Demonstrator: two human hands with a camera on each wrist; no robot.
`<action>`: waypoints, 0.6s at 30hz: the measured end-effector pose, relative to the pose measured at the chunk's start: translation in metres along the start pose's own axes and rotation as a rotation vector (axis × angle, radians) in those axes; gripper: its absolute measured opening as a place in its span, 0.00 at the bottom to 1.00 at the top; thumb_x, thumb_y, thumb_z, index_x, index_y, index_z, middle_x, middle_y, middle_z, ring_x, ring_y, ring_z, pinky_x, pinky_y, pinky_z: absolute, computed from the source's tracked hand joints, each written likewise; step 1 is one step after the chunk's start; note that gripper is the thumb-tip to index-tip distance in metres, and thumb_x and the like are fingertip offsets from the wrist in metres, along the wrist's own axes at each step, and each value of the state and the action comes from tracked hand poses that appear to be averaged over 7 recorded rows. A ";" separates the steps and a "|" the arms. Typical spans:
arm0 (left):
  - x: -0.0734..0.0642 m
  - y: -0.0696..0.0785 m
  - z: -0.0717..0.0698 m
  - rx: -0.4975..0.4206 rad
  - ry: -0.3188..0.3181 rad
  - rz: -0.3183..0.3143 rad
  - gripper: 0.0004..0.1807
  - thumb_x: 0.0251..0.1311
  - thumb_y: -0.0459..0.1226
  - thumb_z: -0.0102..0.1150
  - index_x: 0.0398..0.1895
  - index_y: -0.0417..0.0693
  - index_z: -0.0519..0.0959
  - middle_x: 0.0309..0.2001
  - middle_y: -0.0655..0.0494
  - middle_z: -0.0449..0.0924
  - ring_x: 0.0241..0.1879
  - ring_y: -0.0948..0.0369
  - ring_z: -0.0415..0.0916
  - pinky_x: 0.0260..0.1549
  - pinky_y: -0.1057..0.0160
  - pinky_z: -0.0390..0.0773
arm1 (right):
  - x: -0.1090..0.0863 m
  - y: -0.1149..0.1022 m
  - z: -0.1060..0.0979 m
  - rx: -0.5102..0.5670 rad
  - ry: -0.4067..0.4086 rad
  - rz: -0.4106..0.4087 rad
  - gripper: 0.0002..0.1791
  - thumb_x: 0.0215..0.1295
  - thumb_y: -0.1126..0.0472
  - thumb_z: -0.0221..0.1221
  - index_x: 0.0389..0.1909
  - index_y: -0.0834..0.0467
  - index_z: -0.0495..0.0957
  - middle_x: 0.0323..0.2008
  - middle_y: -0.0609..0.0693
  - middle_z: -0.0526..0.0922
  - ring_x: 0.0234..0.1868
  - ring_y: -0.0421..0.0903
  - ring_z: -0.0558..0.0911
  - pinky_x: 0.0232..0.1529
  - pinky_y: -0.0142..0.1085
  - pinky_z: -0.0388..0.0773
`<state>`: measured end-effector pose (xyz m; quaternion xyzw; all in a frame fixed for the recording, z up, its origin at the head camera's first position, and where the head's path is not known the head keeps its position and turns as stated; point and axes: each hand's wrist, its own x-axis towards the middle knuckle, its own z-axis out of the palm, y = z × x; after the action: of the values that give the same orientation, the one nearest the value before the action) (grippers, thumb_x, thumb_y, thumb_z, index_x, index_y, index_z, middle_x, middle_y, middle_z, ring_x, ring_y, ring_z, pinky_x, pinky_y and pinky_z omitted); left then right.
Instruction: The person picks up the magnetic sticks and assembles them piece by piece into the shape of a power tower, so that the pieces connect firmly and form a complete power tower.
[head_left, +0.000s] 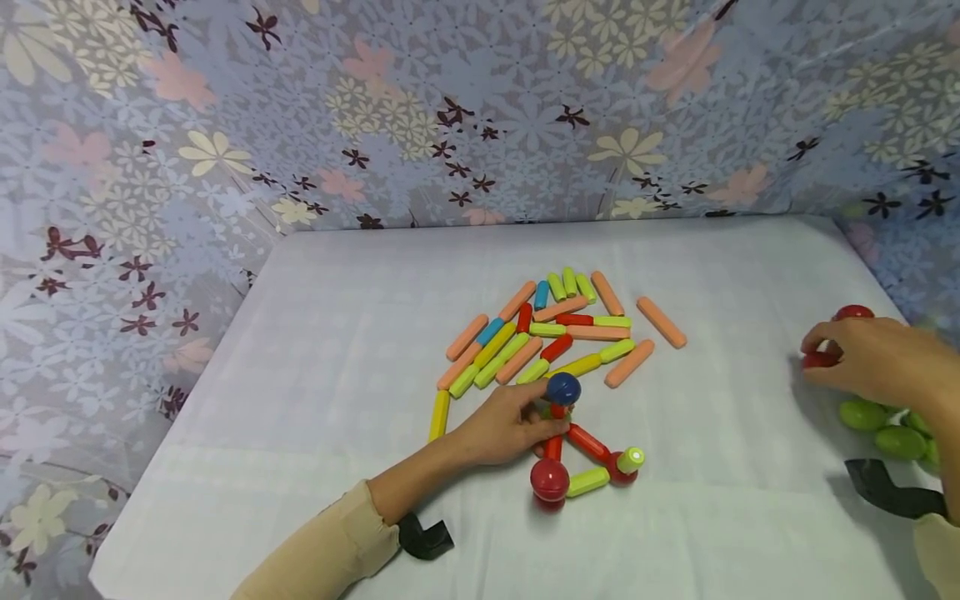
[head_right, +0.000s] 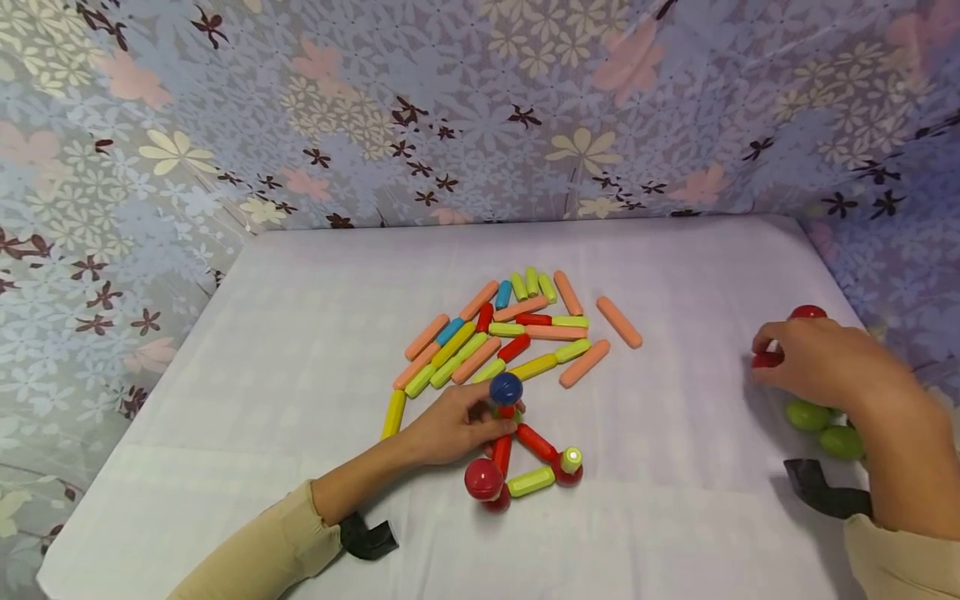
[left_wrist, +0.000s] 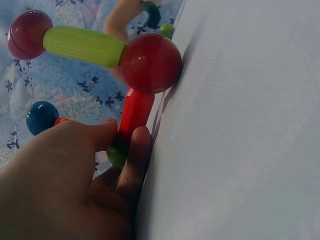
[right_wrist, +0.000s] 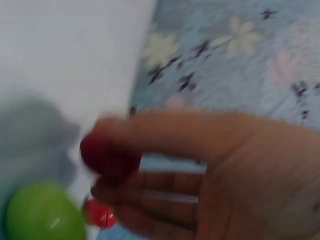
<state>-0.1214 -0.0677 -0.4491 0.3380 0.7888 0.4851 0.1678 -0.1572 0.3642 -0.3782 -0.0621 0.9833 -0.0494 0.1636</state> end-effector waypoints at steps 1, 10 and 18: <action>0.000 0.000 0.000 -0.010 -0.001 0.000 0.16 0.63 0.38 0.62 0.54 0.50 0.74 0.29 0.63 0.79 0.20 0.68 0.78 0.27 0.66 0.80 | -0.002 -0.010 -0.002 0.031 0.018 -0.048 0.22 0.53 0.53 0.70 0.41 0.66 0.80 0.28 0.50 0.80 0.29 0.50 0.77 0.30 0.51 0.75; 0.001 -0.002 0.002 -0.031 0.054 0.003 0.15 0.63 0.37 0.62 0.52 0.51 0.74 0.31 0.61 0.79 0.19 0.66 0.79 0.25 0.65 0.80 | -0.048 -0.123 -0.012 0.454 0.070 -0.613 0.17 0.57 0.45 0.66 0.46 0.39 0.77 0.39 0.33 0.80 0.39 0.35 0.79 0.38 0.35 0.77; 0.002 -0.001 0.003 -0.054 0.064 -0.021 0.15 0.63 0.38 0.62 0.51 0.51 0.75 0.25 0.59 0.78 0.18 0.64 0.80 0.25 0.64 0.81 | -0.051 -0.154 0.003 0.531 0.042 -0.791 0.14 0.59 0.48 0.66 0.45 0.39 0.76 0.40 0.33 0.79 0.39 0.35 0.78 0.39 0.35 0.78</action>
<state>-0.1215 -0.0648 -0.4508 0.3093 0.7839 0.5150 0.1568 -0.0917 0.2189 -0.3470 -0.3867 0.8407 -0.3587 0.1224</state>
